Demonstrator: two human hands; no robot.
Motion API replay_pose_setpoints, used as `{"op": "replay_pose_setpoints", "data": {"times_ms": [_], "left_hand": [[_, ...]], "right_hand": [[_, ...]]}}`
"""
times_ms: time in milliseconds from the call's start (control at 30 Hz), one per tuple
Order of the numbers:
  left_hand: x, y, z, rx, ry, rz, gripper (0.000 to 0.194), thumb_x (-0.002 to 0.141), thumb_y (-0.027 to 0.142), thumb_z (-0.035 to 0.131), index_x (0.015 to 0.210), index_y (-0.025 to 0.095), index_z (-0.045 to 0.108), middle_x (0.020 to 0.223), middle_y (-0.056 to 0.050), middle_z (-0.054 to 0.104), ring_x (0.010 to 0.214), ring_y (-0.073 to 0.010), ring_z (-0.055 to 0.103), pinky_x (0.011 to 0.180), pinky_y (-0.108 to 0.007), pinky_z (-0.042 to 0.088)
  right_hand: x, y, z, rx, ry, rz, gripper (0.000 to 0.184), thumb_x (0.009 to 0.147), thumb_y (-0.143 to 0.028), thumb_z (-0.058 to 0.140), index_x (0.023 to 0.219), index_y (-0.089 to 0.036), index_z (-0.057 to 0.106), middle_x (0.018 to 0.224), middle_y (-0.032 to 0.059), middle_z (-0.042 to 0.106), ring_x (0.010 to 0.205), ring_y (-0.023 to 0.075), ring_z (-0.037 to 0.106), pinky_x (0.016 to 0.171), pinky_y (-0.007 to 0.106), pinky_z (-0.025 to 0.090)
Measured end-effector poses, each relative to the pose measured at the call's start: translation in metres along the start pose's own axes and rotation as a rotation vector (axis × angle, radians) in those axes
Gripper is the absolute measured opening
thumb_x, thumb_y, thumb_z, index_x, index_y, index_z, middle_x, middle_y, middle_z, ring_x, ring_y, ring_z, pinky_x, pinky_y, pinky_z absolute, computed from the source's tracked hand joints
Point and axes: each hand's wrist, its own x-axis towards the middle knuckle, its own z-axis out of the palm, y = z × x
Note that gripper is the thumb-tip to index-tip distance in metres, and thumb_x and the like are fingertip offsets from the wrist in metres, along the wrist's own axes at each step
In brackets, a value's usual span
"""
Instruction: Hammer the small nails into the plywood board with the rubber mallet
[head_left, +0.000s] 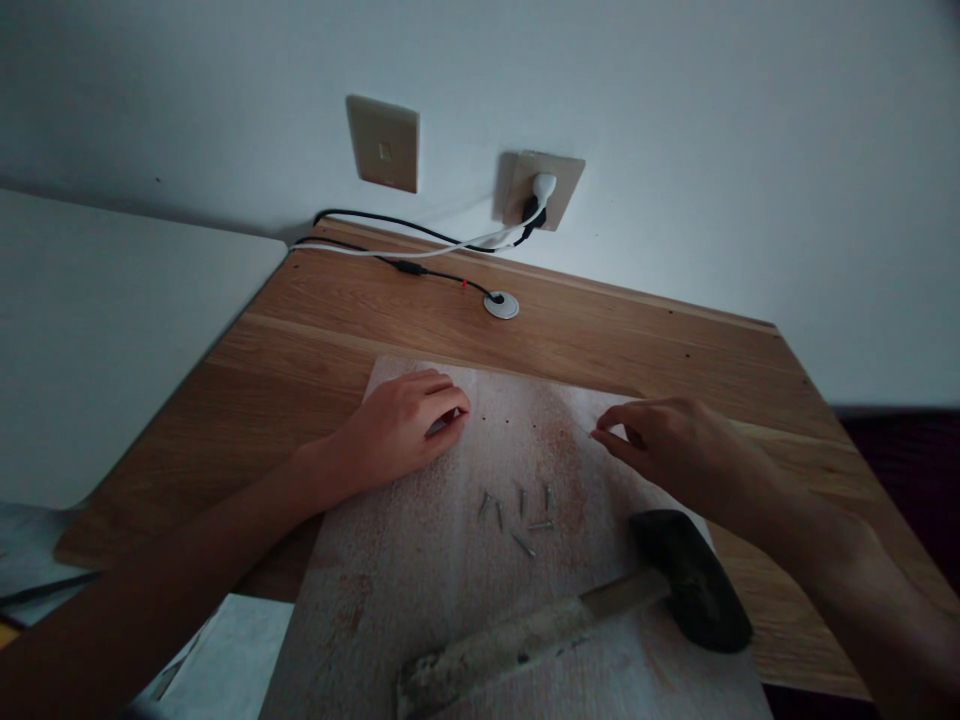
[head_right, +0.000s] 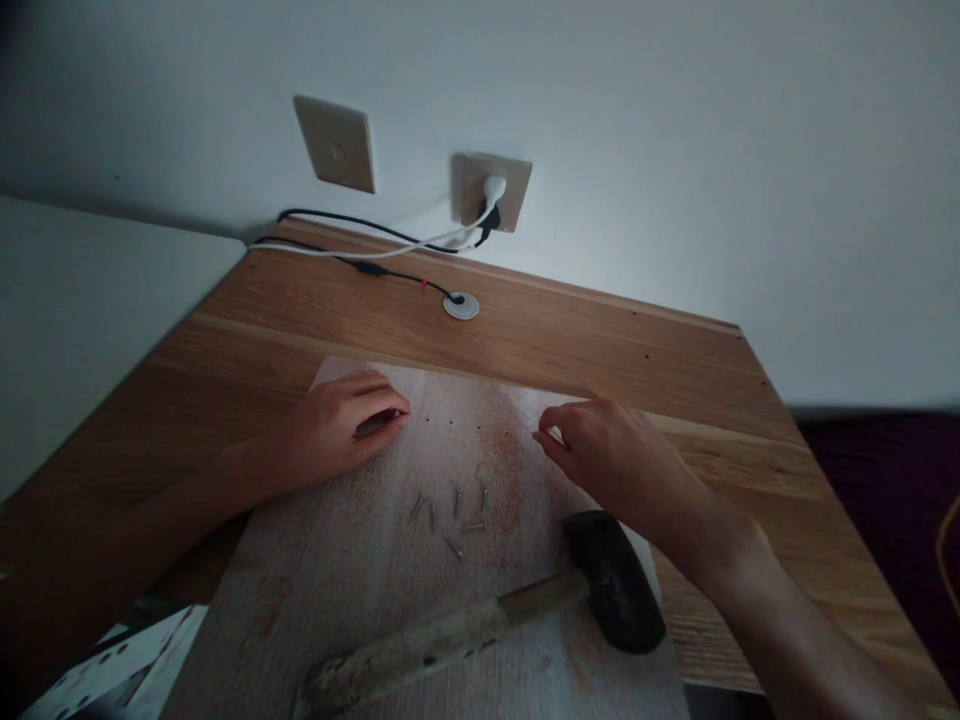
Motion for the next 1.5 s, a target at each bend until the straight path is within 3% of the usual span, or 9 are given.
{"op": "replay_pose_setpoints", "data": {"times_ms": [267,567,767,1000,1233,1333,1433,1500], "left_hand": [[-0.001,0.000,0.000,0.008,0.003,0.008,0.017,0.104,0.015,0.058,0.092,0.019,0.070,0.090,-0.004,0.072,0.084,-0.0187,0.066,0.075,-0.031,0.049],[0.000,0.000,0.000,0.010,0.000,0.006,0.016,0.104,0.016,0.057,0.093,0.019,0.069,0.091,-0.004,0.073,0.085,-0.0192,0.067,0.077,-0.032,0.050],[-0.001,-0.001,0.001,0.007,-0.007,0.002,0.015,0.103,0.015,0.058,0.094,0.019,0.069,0.093,-0.004,0.073,0.087,-0.0193,0.068,0.078,-0.033,0.051],[0.000,-0.001,0.001,0.015,0.001,0.004,0.016,0.104,0.016,0.058,0.093,0.019,0.069,0.090,-0.004,0.073,0.085,-0.0192,0.067,0.077,-0.032,0.050],[-0.001,0.000,-0.001,0.003,-0.015,-0.019,0.016,0.104,0.017,0.057,0.094,0.020,0.069,0.092,-0.004,0.073,0.087,-0.0193,0.068,0.079,-0.032,0.051],[-0.001,0.000,0.000,0.013,-0.015,-0.015,0.016,0.104,0.017,0.058,0.093,0.020,0.069,0.091,-0.004,0.073,0.086,-0.0193,0.068,0.078,-0.032,0.051],[0.000,-0.001,0.001,0.016,-0.005,-0.003,0.016,0.104,0.017,0.058,0.093,0.020,0.069,0.090,-0.004,0.073,0.085,-0.0192,0.067,0.077,-0.032,0.051],[0.000,-0.001,0.001,0.013,0.002,-0.002,0.016,0.104,0.017,0.058,0.094,0.020,0.070,0.091,-0.004,0.073,0.085,-0.0192,0.067,0.077,-0.032,0.051]], "right_hand": [[-0.004,-0.001,0.003,-0.092,-0.048,0.025,0.033,0.109,-0.027,0.057,0.089,-0.020,0.083,0.088,0.0103,0.086,0.078,0.0316,0.083,0.062,0.036,0.050],[-0.001,-0.005,-0.002,-0.139,-0.094,-0.007,0.030,0.104,-0.020,0.055,0.097,-0.019,0.084,0.092,0.0107,0.087,0.075,0.0312,0.083,0.059,0.035,0.044],[-0.002,-0.006,-0.004,-0.144,-0.095,-0.003,0.026,0.099,-0.017,0.058,0.099,-0.020,0.084,0.082,0.0074,0.085,0.072,0.0302,0.082,0.058,0.034,0.044],[-0.003,-0.003,0.000,-0.117,-0.067,-0.016,0.025,0.097,-0.015,0.059,0.103,-0.019,0.083,0.091,0.0094,0.087,0.077,0.0344,0.084,0.058,0.036,0.048],[-0.010,0.000,-0.004,-0.085,0.010,-0.036,0.023,0.097,-0.015,0.060,0.100,-0.020,0.083,0.085,0.0091,0.084,0.068,0.0280,0.080,0.057,0.034,0.047],[-0.014,-0.003,-0.008,-0.016,0.028,-0.071,0.023,0.098,-0.020,0.061,0.103,-0.022,0.084,0.069,0.0027,0.077,0.053,0.0191,0.071,0.054,0.030,0.045],[-0.018,-0.014,-0.012,0.156,-0.055,-0.126,0.025,0.097,-0.019,0.061,0.102,-0.024,0.085,0.053,-0.0042,0.064,0.042,0.0128,0.059,0.048,0.026,0.040],[-0.020,-0.023,-0.012,0.243,-0.147,-0.170,0.028,0.097,-0.015,0.058,0.101,-0.024,0.085,0.059,-0.0029,0.070,0.048,0.0129,0.064,0.051,0.025,0.042]]}}
